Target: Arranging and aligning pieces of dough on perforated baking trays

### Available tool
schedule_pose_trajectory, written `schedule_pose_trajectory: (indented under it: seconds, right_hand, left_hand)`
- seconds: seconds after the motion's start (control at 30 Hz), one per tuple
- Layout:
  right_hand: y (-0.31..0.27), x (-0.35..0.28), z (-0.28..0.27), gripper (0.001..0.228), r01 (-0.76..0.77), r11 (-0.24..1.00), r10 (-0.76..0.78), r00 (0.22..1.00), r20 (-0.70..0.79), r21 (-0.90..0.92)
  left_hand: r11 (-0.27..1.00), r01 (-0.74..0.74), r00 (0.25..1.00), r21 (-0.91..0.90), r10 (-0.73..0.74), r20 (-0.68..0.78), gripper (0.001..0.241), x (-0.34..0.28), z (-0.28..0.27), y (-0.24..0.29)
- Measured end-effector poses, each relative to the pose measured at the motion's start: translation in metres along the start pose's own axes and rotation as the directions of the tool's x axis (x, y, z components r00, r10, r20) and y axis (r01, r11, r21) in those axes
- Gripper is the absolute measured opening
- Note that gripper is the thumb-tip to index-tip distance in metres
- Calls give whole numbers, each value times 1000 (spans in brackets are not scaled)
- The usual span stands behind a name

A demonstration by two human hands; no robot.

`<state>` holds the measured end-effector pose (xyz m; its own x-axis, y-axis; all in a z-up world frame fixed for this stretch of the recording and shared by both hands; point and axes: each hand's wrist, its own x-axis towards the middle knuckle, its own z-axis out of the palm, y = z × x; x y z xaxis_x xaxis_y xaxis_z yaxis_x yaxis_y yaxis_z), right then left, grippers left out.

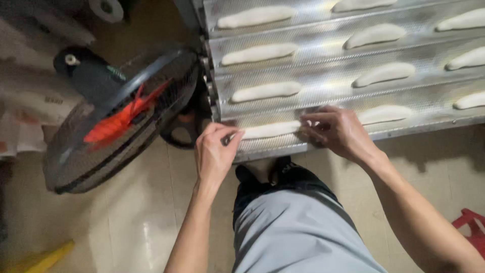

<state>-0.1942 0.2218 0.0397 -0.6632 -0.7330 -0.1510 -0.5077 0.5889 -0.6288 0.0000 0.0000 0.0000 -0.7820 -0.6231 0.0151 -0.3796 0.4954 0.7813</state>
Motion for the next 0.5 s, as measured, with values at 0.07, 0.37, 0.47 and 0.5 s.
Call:
schedule_pose_trajectory:
  seconds: [0.07, 0.37, 0.47, 0.5]
  right_hand:
    - [0, 15, -28, 27, -24, 999, 23, 999, 24, 41]
    - [136, 223, -143, 19, 347, 930, -363, 922, -138, -123]
    - [166, 303, -157, 29, 525, 809, -569, 812, -130, -265]
    - [164, 319, -158, 29, 595, 746, -632, 775, -33, -300]
  left_hand:
    - [998, -52, 998, 30, 52, -19, 15, 4, -1, 9]
    - [972, -128, 989, -198, 109, -104, 12, 105, 56, 115]
    - [930, -113, 993, -349, 117, -9, 30, 179, 106, 149]
    - [942, -39, 996, -333, 62, 60, 34, 206, 121, 162]
